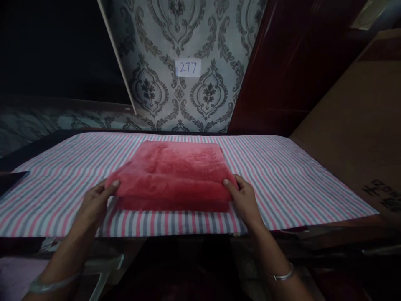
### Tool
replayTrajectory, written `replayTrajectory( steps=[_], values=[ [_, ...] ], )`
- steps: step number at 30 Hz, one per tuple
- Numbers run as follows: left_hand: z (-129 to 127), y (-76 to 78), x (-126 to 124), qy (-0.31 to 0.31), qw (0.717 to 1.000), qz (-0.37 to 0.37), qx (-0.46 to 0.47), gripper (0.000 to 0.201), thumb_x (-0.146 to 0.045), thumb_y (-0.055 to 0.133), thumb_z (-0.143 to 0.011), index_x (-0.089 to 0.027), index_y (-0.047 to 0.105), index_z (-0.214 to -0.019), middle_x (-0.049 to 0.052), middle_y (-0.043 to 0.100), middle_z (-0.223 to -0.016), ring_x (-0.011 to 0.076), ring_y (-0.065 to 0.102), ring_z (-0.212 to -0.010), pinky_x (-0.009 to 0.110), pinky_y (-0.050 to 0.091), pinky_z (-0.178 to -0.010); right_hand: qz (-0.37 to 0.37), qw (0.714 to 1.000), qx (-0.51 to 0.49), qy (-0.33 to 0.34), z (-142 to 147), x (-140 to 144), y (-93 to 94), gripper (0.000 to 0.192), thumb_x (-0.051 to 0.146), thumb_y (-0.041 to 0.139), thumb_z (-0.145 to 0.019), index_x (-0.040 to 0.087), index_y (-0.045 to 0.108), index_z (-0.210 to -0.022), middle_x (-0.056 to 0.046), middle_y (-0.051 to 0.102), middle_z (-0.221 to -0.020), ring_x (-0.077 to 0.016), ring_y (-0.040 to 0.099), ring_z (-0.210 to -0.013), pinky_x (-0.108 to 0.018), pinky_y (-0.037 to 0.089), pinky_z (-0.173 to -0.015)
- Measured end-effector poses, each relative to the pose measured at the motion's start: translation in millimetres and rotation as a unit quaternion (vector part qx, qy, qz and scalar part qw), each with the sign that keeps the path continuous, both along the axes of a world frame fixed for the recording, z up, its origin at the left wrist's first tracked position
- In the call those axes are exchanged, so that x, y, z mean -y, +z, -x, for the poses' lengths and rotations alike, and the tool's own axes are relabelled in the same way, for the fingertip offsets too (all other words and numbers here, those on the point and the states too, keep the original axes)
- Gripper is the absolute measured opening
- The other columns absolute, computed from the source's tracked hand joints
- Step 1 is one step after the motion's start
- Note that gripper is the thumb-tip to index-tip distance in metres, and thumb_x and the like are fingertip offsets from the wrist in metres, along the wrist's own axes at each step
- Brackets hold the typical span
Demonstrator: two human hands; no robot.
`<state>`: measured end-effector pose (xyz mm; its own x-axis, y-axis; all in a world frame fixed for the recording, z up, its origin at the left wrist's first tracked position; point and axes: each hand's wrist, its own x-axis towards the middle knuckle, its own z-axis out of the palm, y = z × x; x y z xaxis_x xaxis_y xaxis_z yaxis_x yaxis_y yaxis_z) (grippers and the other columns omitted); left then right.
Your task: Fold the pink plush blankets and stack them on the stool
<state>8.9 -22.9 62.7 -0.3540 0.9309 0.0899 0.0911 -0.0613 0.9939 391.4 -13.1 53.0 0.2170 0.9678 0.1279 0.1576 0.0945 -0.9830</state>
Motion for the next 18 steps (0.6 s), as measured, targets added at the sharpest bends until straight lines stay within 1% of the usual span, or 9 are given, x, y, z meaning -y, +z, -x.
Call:
replayTrajectory(
  steps=[2, 5, 7, 10, 12, 15, 16, 18],
  values=[
    [4, 1.1, 0, 0.014, 1.000, 0.018, 0.016, 0.058, -0.064, 0.081, -0.057, -0.018, 0.072, -0.091, 0.003, 0.072, -0.079, 0.0248, 0.066, -0.082, 0.035, 0.054, -0.079, 0.013, 0.999, -0.032, 0.001, 2, 2, -3.0, 0.041, 0.058, 0.074, -0.069, 0.020, 0.070, -0.084, -0.002, 0.071, -0.080, -0.0205, 0.063, -0.074, -0.029, 0.052, -0.066],
    [9, -2.6, 6, -0.024, 0.995, 0.098, -0.022, 0.060, -0.064, 0.084, -0.049, -0.018, 0.072, -0.085, 0.002, 0.071, -0.075, 0.0251, 0.066, -0.079, 0.033, 0.054, -0.074, 0.055, 0.997, -0.043, 0.020, 2, 6, -14.6, 0.044, 0.060, 0.076, -0.064, 0.020, 0.067, -0.082, -0.003, 0.072, -0.079, -0.0225, 0.065, -0.076, -0.032, 0.053, -0.070],
    [12, -7.1, 9, -0.047, 0.989, 0.131, -0.056, 0.059, -0.065, 0.084, -0.048, -0.019, 0.072, -0.082, 0.002, 0.071, -0.075, 0.0251, 0.066, -0.078, 0.033, 0.054, -0.073, 0.069, 0.997, -0.038, 0.026, -1, 7, -22.0, 0.045, 0.062, 0.076, -0.065, 0.021, 0.065, -0.079, -0.002, 0.071, -0.077, -0.0222, 0.064, -0.073, -0.031, 0.052, -0.068],
    [16, -9.5, 9, -0.027, 0.990, 0.118, -0.072, 0.059, -0.072, 0.076, -0.055, -0.019, 0.072, -0.082, 0.004, 0.072, -0.078, 0.0258, 0.066, -0.080, 0.033, 0.055, -0.073, 0.068, 0.997, -0.032, 0.029, -4, 7, -25.5, 0.044, 0.064, 0.073, -0.068, 0.022, 0.061, -0.077, -0.002, 0.069, -0.076, -0.0213, 0.063, -0.071, -0.030, 0.051, -0.065],
    [15, -5.4, 4, -0.009, 0.993, 0.089, -0.074, 0.061, -0.075, 0.072, -0.059, -0.020, 0.073, -0.085, 0.005, 0.074, -0.083, 0.0272, 0.067, -0.086, 0.033, 0.056, -0.075, 0.063, 0.997, -0.032, 0.030, -4, 4, -22.5, 0.044, 0.064, 0.073, -0.069, 0.023, 0.061, -0.078, -0.002, 0.069, -0.078, -0.0218, 0.064, -0.073, -0.030, 0.052, -0.067],
    [8, 5.5, -4, -0.031, 0.994, 0.065, -0.082, 0.060, -0.073, 0.071, -0.064, -0.020, 0.072, -0.093, 0.006, 0.075, -0.090, 0.0283, 0.067, -0.094, 0.033, 0.056, -0.081, 0.061, 0.996, -0.052, 0.036, 0, -2, -15.3, 0.049, 0.064, 0.074, -0.068, 0.023, 0.064, -0.093, -0.004, 0.072, -0.087, -0.0249, 0.068, -0.082, -0.034, 0.055, -0.073],
    [4, 8.3, -6, -0.039, 0.993, 0.065, -0.086, 0.061, -0.072, 0.071, -0.064, -0.020, 0.072, -0.094, 0.005, 0.075, -0.090, 0.0283, 0.068, -0.093, 0.033, 0.056, -0.081, 0.057, 0.996, -0.061, 0.043, 2, -5, -13.7, 0.052, 0.064, 0.075, -0.068, 0.023, 0.064, -0.097, -0.005, 0.073, -0.090, -0.0258, 0.068, -0.085, -0.035, 0.055, -0.074],
    [-1, 10.2, -8, -0.030, 0.992, 0.066, -0.103, 0.062, -0.074, 0.071, -0.061, -0.019, 0.070, -0.092, 0.005, 0.074, -0.085, 0.0274, 0.068, -0.087, 0.032, 0.056, -0.076, 0.033, 0.996, -0.070, 0.039, 4, -10, -13.5, 0.053, 0.062, 0.076, -0.068, 0.022, 0.064, -0.101, -0.006, 0.074, -0.094, -0.0263, 0.069, -0.087, -0.036, 0.056, -0.076]
  ],
)
